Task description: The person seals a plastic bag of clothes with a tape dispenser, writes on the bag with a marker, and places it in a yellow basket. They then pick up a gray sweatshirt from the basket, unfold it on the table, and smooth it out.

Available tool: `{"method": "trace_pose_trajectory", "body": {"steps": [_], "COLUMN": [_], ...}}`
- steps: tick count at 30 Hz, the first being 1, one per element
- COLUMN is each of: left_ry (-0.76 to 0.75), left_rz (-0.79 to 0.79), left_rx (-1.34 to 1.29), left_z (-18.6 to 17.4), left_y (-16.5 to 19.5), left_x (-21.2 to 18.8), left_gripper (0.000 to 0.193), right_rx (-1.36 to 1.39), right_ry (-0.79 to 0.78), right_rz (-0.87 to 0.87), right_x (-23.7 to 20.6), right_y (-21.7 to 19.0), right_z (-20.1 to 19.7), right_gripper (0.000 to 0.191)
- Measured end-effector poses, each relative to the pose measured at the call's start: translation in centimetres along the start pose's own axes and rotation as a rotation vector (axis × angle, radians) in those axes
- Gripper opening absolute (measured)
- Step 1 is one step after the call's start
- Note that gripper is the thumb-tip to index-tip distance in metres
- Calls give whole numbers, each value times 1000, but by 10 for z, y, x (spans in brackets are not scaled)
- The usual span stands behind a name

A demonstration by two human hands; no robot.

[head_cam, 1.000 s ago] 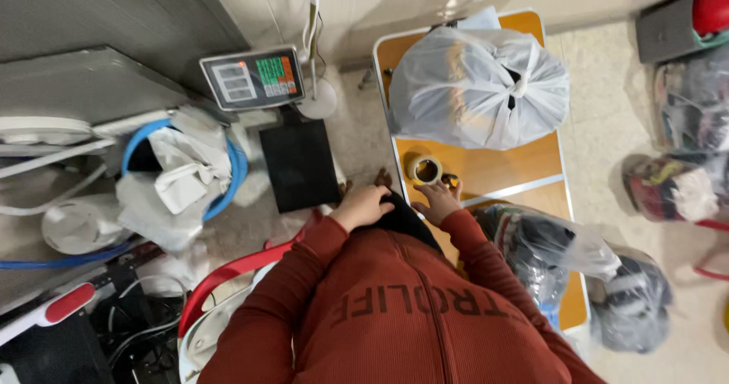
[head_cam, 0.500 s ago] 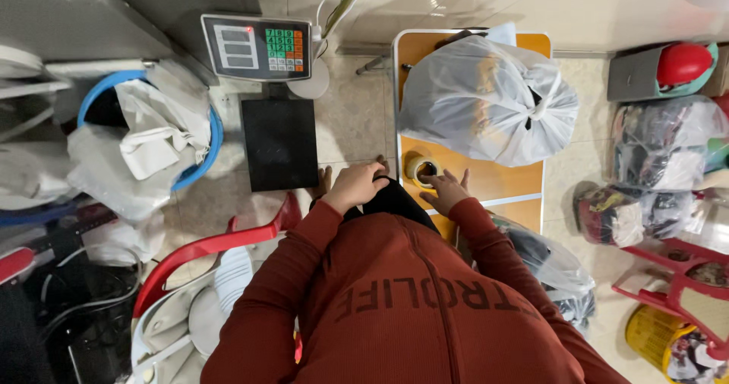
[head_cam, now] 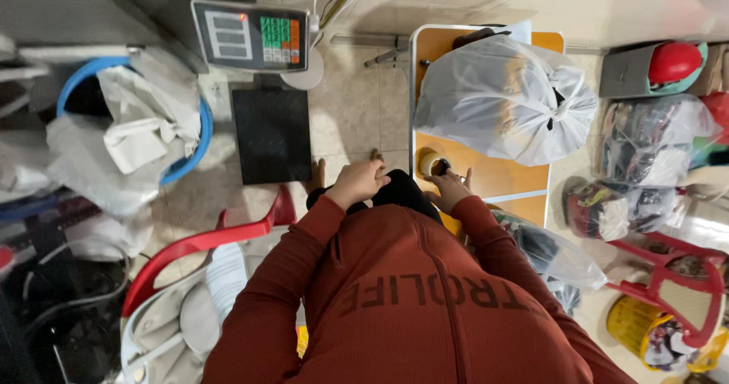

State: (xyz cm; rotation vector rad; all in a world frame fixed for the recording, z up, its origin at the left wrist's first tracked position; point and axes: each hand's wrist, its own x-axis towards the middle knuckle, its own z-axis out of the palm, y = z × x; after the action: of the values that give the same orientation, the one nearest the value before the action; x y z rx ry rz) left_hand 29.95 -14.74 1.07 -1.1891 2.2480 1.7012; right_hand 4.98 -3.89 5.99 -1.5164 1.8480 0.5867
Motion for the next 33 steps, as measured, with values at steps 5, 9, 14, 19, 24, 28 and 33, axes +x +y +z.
{"method": "trace_pose_trajectory", "body": {"steps": [5,9,14,19,24,28,33], "left_ry": [-13,-36,-31,-74,206,93,198], "left_rz": [64,79,83,-101,-86,-139,-173], "left_rx": [66,153,249,430,472,662,662], "left_z": [8,19,12,-2,-9,-12,-16], "left_y": [4,18,40,68,100,129,164], "left_x": [25,62,128,201,273,326,391], "left_gripper": [49,45,44,40,43,40,38], "right_rx": [52,98,177,345,522,726,798], "right_ry": [55,93,68,54,51,226,266], "right_rz": [26,67,94,178,220,291,268], "right_x": [2,0,0,-1,-10,-18,-23], "right_y": [9,26,52,78,88,76,69], "right_z": [7,19,36,69,93,82,55], "right_gripper": [58,58,56,53,50,47,45]}}
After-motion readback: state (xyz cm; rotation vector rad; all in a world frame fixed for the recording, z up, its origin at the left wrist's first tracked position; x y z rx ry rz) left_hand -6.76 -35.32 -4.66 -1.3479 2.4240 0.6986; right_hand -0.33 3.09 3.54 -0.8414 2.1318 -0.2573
